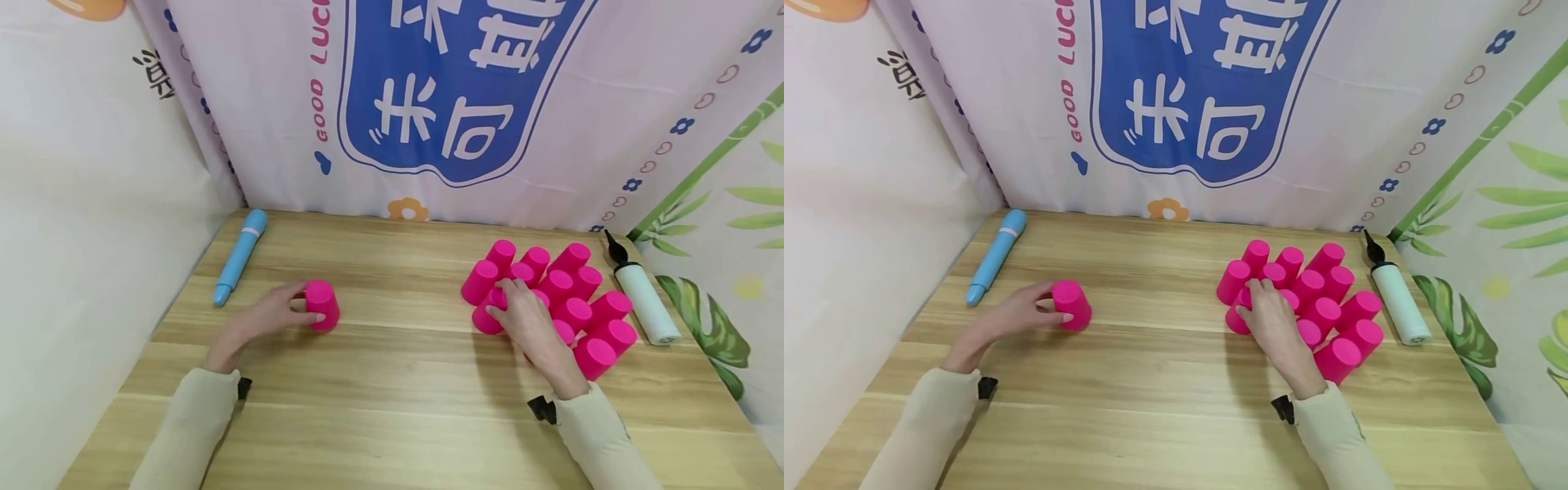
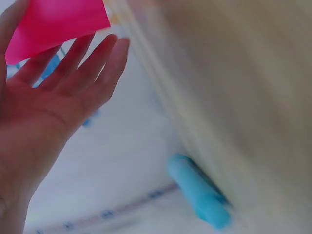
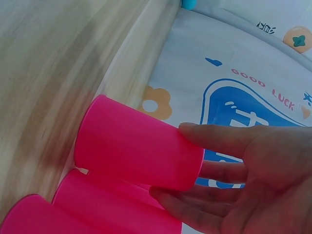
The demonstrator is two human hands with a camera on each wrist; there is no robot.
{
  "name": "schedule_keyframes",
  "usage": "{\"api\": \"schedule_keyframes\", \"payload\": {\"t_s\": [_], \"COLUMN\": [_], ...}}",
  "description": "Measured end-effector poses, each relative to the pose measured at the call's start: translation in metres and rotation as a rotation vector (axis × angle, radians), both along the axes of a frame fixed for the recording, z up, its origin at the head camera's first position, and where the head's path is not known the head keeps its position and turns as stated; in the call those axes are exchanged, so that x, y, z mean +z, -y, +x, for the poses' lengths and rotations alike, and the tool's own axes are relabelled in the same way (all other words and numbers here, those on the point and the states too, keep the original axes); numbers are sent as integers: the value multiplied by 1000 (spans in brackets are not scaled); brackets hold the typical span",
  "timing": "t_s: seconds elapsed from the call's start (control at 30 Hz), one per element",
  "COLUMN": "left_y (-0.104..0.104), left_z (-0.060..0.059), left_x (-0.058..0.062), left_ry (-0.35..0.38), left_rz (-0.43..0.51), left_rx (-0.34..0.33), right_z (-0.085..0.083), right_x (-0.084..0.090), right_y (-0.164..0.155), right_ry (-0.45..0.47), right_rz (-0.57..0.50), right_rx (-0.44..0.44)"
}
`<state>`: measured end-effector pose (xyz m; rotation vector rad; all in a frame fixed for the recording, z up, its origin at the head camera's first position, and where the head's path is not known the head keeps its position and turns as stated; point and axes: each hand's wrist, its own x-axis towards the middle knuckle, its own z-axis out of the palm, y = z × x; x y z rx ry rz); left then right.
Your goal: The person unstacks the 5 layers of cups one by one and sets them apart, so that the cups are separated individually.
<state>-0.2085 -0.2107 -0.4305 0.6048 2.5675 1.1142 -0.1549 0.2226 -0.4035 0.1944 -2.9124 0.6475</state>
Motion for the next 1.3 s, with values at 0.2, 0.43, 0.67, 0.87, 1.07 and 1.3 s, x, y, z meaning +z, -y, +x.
{"api": "schedule_keyframes", "payload": {"t_s": [0.2,0.43,0.67,0.87,1.07,1.3], "left_y": [-74,-182,-245,-265,-274,-282], "left_z": [15,31,35,39,43,45], "left_x": [17,8,-12,-16,-14,-13], "left_ry": [-103,-157,-189,-232,-224,-240], "left_rz": [-4,3,17,-15,-94,-121], "left_rx": [-140,-279,-314,-332,-338,-339], "right_z": [-1,-4,-8,-9,-8,-5], "right_x": [1,1,1,2,6,6], "right_y": [0,-1,3,6,4,1], "right_ry": [13,20,31,57,52,44], "right_rz": [7,1,22,24,27,19], "right_rx": [7,10,13,14,17,9]}}
